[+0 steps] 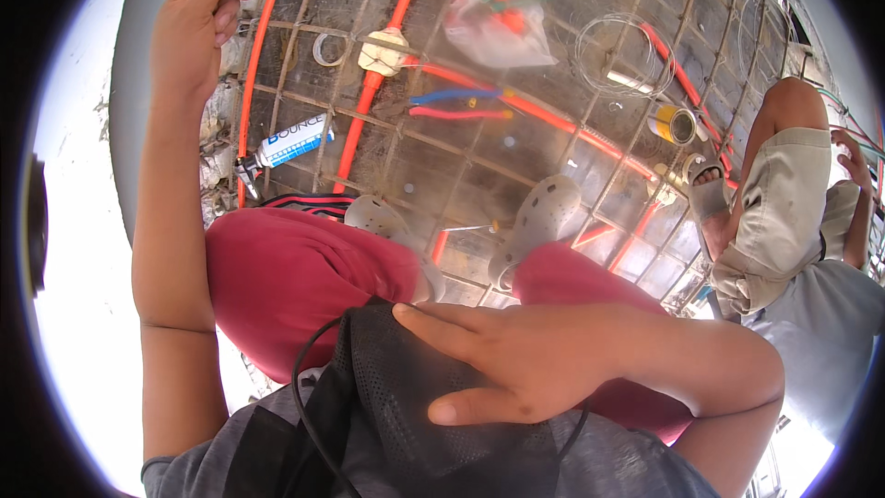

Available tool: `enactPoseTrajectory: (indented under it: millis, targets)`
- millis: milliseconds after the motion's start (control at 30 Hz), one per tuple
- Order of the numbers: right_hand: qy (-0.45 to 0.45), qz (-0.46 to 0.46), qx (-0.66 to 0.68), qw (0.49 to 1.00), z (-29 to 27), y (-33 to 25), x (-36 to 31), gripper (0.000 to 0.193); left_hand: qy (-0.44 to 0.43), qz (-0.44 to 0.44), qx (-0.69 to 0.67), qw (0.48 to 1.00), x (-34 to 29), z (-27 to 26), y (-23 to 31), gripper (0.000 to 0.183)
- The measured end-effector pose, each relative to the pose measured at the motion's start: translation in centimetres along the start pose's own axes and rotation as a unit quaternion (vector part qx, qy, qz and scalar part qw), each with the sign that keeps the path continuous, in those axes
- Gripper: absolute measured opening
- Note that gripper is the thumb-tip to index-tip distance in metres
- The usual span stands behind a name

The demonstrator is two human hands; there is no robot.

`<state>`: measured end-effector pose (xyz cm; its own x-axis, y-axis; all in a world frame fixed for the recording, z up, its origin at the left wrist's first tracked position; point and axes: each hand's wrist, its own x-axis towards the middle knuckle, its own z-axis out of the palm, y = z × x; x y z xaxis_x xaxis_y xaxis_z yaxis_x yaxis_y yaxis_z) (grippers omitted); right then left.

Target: The person strips wire ends with pliers and ties wires to a metal grid on the floor. They handle red conduits and various colored wires while a coworker works nearby.

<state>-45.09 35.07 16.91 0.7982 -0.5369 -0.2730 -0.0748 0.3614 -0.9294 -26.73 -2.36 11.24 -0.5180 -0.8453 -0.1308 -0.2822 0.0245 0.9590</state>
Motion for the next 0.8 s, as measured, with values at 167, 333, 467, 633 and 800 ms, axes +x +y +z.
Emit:
enactPoseTrajectory:
  millis: [167,333,467,633,800]
  targets:
    - [0.03,-0.072,0.079,0.994,1.5,5.0,-0.7,0.096,-0.056,-0.007,0.007,0.998,1.2,2.6,-0.2,0.022]
    - [0.218,0.05,0.434,0.873,-1.3,15.7,1.0,0.064,-0.066,-0.015,0.058,0.996,1.1,7.1,0.0,0.02]
    - [0.085,0.274,-0.107,0.952,-2.9,26.8,4.7,0.034,-0.086,-0.015,0.143,0.986,0.7,8.6,0.1,0.025]
    - [0.1,0.297,-0.384,0.869,2.3,34.4,10.1,0.029,-0.102,-0.033,0.165,0.98,0.3,6.9,-0.6,0.028]
    - [0.026,0.362,-0.353,0.862,2.5,34.7,10.3,0.031,-0.074,-0.04,0.133,0.988,2.6,3.5,-2.4,0.026]
